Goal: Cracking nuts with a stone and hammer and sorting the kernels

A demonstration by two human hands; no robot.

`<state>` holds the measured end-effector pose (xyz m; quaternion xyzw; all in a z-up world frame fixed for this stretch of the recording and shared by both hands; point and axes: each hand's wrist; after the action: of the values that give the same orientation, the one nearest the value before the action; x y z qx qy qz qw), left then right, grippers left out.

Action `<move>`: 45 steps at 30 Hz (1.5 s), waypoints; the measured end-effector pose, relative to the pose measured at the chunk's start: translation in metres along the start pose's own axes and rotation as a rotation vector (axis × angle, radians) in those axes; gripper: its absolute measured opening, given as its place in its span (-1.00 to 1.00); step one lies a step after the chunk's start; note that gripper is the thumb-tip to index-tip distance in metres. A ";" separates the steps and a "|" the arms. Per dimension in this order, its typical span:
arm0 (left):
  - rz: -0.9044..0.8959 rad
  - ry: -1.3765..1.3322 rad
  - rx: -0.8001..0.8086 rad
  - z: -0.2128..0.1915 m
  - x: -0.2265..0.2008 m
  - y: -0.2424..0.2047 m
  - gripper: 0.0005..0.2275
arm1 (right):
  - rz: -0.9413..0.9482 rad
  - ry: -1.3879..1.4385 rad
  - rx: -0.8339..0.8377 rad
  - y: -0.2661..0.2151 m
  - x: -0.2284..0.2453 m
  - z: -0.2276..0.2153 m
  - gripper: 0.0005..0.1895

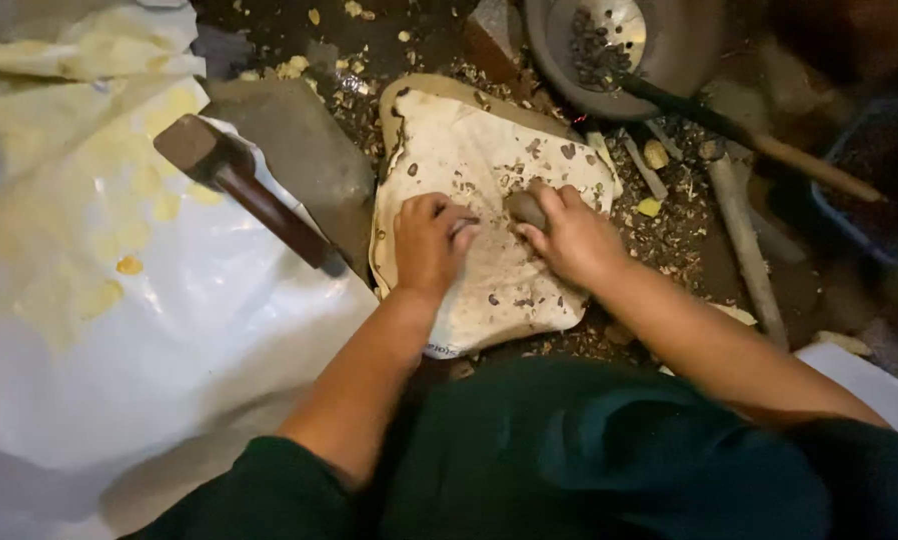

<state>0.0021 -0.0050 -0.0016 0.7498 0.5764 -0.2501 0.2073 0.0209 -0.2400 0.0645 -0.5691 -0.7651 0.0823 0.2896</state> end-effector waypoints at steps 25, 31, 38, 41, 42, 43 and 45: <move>-0.010 -0.084 -0.149 -0.001 -0.002 0.001 -0.86 | 0.048 0.128 0.163 0.014 0.041 -0.012 -0.47; -0.160 -0.019 -0.091 0.009 -0.006 0.006 -0.86 | -0.032 -0.137 0.226 -0.003 0.062 -0.042 -0.44; 0.008 -0.005 -0.092 -0.003 0.012 -0.015 -0.72 | -0.133 -0.019 0.086 0.014 0.070 -0.028 -0.48; 0.047 -0.030 -0.079 -0.001 0.025 -0.009 -0.78 | -0.137 0.002 0.072 0.024 0.063 -0.030 -0.49; 0.061 -0.053 -0.071 0.004 0.027 -0.012 -0.78 | -0.127 0.100 0.041 0.026 0.056 -0.028 -0.49; 0.053 -0.058 -0.068 -0.002 0.023 -0.014 -0.78 | -0.126 0.099 0.050 0.024 0.059 -0.028 -0.49; 0.076 -0.086 -0.134 -0.016 0.014 -0.017 -0.79 | 0.037 0.240 0.182 0.020 0.065 -0.032 -0.49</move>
<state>-0.0089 0.0193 0.0025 0.7441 0.5536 -0.2347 0.2910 0.0422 -0.1800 0.1040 -0.5602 -0.7040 0.0879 0.4276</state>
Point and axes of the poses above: each hand's wrist, its own y-axis towards the middle knuckle, its own z-axis out of the palm, x = y × z, and after that the axes turned 13 degrees about x, right-handed
